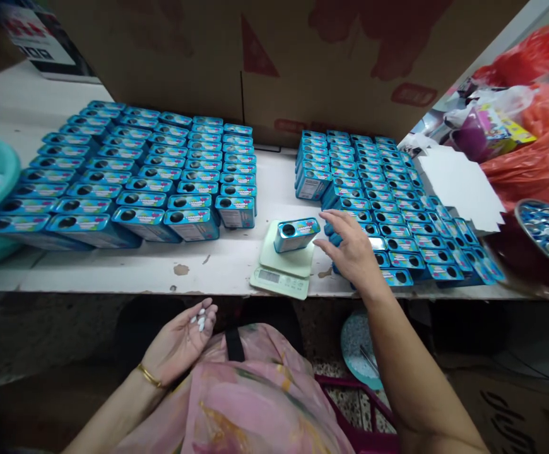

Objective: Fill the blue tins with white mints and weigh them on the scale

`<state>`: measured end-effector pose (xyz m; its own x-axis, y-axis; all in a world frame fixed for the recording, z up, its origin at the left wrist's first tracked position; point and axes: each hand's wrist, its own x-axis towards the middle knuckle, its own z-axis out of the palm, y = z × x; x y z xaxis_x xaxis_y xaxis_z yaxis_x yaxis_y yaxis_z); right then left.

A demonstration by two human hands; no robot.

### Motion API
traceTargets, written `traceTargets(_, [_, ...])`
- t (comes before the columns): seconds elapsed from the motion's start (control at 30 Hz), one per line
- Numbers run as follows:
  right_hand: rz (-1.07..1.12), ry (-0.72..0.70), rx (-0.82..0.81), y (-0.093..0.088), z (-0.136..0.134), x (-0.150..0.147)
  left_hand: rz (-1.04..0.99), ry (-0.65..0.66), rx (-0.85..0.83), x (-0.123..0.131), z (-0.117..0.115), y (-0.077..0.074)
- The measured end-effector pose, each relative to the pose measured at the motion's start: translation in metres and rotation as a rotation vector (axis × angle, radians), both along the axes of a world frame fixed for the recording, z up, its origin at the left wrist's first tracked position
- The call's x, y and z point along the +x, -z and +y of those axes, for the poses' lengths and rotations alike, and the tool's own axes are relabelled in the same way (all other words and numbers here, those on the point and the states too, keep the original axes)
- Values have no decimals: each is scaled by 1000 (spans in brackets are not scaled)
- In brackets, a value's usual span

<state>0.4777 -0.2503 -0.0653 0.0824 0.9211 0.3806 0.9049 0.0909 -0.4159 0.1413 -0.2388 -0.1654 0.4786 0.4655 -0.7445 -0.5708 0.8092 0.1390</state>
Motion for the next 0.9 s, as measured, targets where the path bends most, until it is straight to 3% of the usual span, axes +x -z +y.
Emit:
traceTargets(0.4, [-135, -186, -134, 3, 25, -21, 8, -59, 23, -18, -1, 11])
traceTargets(0.6, [-161, -156, -123, 4, 28, -25, 8, -76, 38, -25, -4, 16])
traceTargets(0.77, [-176, -211, -79, -4, 49, -73, 26, -94, 20, -23, -3, 12])
traceTargets(0.9, [-245, -198, -70, 10, 77, -123, 42, -96, 30, -19, -1, 9])
